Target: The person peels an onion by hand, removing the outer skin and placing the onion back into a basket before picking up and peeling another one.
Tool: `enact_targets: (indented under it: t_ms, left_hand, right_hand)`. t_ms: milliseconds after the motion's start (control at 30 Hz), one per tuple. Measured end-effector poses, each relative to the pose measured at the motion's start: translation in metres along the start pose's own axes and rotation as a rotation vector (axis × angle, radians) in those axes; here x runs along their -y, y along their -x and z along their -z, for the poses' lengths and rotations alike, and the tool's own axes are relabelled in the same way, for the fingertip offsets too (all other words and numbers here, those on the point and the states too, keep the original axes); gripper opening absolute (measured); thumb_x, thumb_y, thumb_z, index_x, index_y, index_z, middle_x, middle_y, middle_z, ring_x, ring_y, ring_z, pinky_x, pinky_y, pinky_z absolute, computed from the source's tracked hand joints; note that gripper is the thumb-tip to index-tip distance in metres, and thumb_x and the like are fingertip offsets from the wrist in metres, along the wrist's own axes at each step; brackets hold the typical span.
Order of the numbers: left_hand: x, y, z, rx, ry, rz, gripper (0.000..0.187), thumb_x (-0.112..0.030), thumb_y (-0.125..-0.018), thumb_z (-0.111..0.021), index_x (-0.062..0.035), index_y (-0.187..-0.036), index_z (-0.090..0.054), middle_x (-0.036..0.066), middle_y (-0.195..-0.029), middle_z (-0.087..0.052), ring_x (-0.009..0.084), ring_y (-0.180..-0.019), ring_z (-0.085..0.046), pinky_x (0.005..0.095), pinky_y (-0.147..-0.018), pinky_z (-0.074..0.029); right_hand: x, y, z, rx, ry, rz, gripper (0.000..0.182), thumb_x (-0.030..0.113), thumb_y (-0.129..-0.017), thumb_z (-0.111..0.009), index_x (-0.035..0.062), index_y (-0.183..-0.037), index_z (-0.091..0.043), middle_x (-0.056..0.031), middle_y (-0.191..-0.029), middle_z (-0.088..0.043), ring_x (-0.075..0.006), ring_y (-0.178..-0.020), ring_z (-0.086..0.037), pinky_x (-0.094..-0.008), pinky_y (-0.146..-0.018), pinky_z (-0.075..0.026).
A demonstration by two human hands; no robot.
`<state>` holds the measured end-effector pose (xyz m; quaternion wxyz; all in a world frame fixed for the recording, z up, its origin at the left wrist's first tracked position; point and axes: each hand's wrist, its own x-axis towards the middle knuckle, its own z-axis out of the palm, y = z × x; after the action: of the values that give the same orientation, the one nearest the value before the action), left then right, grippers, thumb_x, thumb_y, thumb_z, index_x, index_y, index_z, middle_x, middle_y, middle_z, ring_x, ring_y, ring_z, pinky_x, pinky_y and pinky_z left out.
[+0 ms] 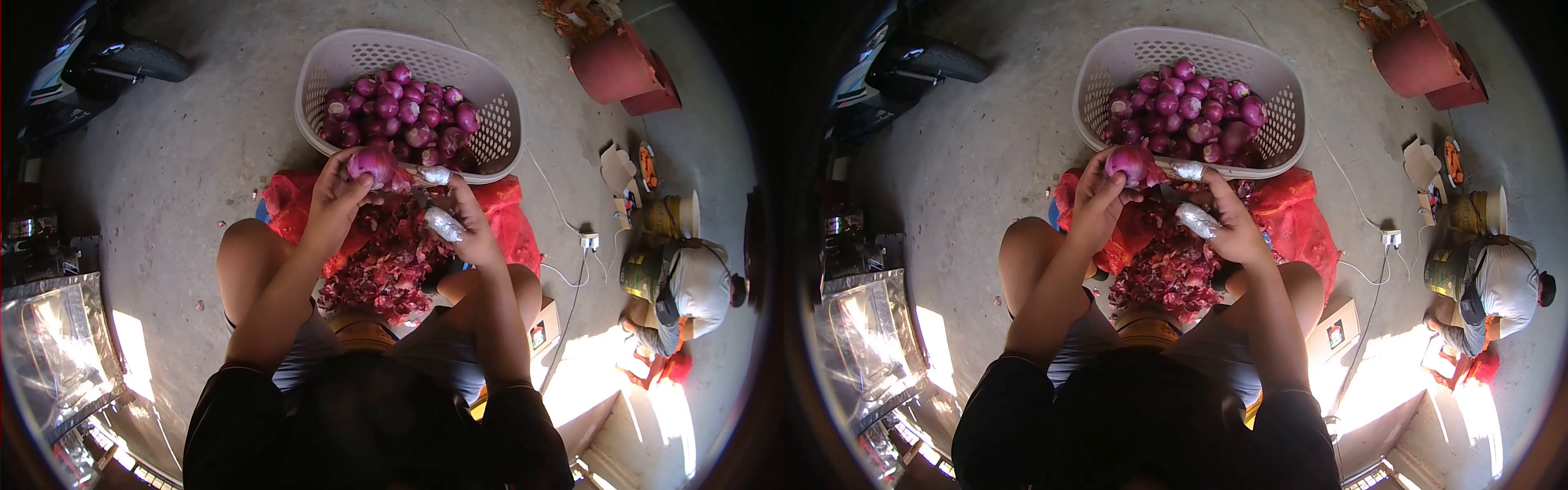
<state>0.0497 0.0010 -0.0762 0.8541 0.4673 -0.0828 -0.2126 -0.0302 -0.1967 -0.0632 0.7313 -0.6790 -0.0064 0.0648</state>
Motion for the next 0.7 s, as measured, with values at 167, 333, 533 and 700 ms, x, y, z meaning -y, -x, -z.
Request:
enact_targets:
  t_ms: [167,333,533,700]
  left_hand:
    - [0.0026,-0.0015,0.0031,-0.059,-0.062,0.062,0.041,-0.023,-0.090,-0.055,-0.0043,-0.123,-0.040,0.010,-0.104,-0.058,0.0191,-0.087,-0.061,0.0290,-0.071,-0.051]
    - [0.0019,-0.0025,0.0006,-0.124,-0.098,0.098,0.040,-0.028,-0.089,-0.056,-0.0041,-0.119,-0.046,0.007,-0.102,-0.059,0.0144,-0.082,-0.061,0.0254,-0.063,-0.051]
    - [0.0040,-0.0025,0.0035,-0.097,-0.165,0.122,0.042,-0.031,-0.089,-0.057,-0.0024,-0.119,-0.050,0.005,-0.098,-0.060,0.0128,-0.079,-0.061,0.0261,-0.066,-0.052]
    - [0.0037,-0.0017,-0.0021,-0.093,-0.223,0.112,0.044,-0.028,-0.087,-0.060,-0.0015,-0.120,-0.049,0.005,-0.097,-0.060,0.0115,-0.078,-0.059,0.0269,-0.068,-0.052]
  right_hand:
    - [0.0029,-0.0007,-0.0020,0.085,0.150,0.017,0.044,0.003,-0.082,-0.061,0.0056,-0.123,-0.045,-0.0054,-0.104,-0.060,-0.0135,-0.088,-0.059,-0.0271,-0.076,-0.047]
    - [0.0048,-0.0050,-0.0049,0.104,0.347,0.107,0.035,0.003,-0.079,-0.063,0.0031,-0.113,-0.053,-0.0085,-0.098,-0.064,-0.0180,-0.085,-0.063,-0.0289,-0.077,-0.048]
    - [0.0021,-0.0041,-0.0025,0.043,0.404,0.052,0.036,0.001,-0.078,-0.061,0.0022,-0.114,-0.053,-0.0117,-0.096,-0.064,-0.0212,-0.085,-0.064,-0.0298,-0.077,-0.048]
    - [-0.0010,-0.0048,-0.0042,0.060,0.419,0.113,0.037,0.003,-0.079,-0.060,0.0019,-0.115,-0.052,-0.0147,-0.099,-0.063,-0.0276,-0.089,-0.063,-0.0333,-0.080,-0.047]
